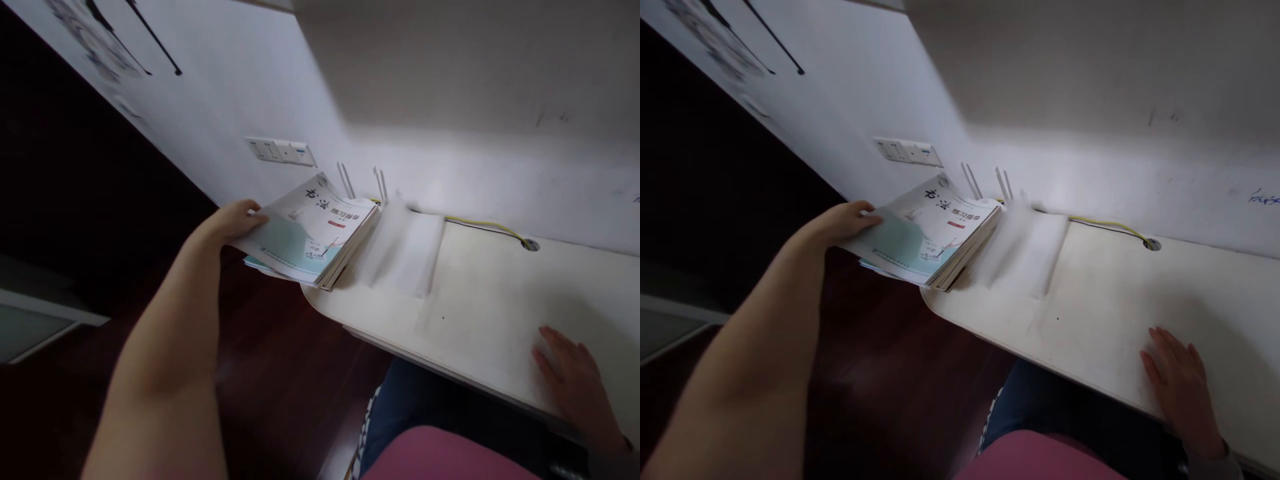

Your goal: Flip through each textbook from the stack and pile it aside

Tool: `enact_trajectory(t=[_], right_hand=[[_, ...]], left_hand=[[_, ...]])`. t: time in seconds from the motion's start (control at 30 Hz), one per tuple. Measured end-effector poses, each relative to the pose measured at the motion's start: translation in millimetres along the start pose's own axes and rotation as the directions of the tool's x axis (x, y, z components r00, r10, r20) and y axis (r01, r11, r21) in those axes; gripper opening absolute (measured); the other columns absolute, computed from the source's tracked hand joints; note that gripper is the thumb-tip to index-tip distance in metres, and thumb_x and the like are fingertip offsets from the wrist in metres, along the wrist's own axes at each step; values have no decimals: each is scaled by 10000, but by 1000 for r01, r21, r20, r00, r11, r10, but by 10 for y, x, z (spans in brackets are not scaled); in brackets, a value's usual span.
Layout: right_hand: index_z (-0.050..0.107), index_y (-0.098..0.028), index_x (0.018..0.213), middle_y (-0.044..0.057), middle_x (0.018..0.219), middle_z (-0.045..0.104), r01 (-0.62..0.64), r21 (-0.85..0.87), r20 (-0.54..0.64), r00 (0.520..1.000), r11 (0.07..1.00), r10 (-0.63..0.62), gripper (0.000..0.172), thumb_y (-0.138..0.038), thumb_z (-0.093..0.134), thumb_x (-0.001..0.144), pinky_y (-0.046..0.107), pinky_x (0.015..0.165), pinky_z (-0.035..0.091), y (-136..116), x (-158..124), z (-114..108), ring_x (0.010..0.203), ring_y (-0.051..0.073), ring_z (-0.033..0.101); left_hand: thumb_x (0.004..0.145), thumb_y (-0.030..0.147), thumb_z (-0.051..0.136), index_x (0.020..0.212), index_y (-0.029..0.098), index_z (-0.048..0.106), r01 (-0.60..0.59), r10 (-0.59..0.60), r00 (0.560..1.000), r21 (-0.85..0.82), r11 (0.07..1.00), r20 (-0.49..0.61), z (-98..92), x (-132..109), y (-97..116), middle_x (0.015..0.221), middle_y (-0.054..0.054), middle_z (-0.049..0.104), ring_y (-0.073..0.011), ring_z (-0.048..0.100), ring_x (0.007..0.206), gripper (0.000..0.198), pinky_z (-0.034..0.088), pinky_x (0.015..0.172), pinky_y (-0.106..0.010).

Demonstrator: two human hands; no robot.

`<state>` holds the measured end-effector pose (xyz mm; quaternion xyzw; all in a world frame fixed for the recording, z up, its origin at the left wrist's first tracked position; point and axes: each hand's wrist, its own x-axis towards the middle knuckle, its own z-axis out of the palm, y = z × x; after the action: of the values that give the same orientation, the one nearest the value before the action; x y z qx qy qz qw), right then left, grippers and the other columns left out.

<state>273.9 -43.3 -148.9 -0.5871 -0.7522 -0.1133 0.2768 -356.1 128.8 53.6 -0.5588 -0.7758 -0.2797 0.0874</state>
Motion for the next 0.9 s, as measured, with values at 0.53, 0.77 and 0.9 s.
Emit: enact_trajectory(t=[0.53, 0.77, 0.9], right_hand=[[483, -192, 1332, 149, 1273, 601, -116, 431, 125, 990, 895, 68, 478, -430, 469, 918, 480, 986, 454, -475, 211, 23, 1175, 278, 568], [389, -171, 1418, 156, 1292, 590, -261, 884, 255, 965, 387, 69, 680, -621, 327, 912, 438, 974, 483, -735, 341, -138, 1179, 275, 570], [542, -202, 1285, 115, 1336, 568, -380, 855, 246, 896, 353, 369, 542, -549, 503, 871, 470, 1048, 406, -514, 275, -263, 1247, 292, 509]], left_hand=[[707, 380, 684, 1003, 175, 533, 369, -76, 922, -800, 472, 381, 380, -1464, 1047, 654, 39, 615, -106, 564, 533, 390, 494, 552, -226], [715, 419, 683, 1010, 206, 513, 550, 222, 782, -813, 192, 582, 990, -2380, 2035, 628, 55, 619, -99, 552, 480, 402, 440, 495, -198], [748, 376, 649, 1061, 196, 523, 591, 267, 746, -791, 156, 610, 1210, -2675, 2404, 669, 39, 639, -103, 574, 535, 382, 421, 520, -194]])
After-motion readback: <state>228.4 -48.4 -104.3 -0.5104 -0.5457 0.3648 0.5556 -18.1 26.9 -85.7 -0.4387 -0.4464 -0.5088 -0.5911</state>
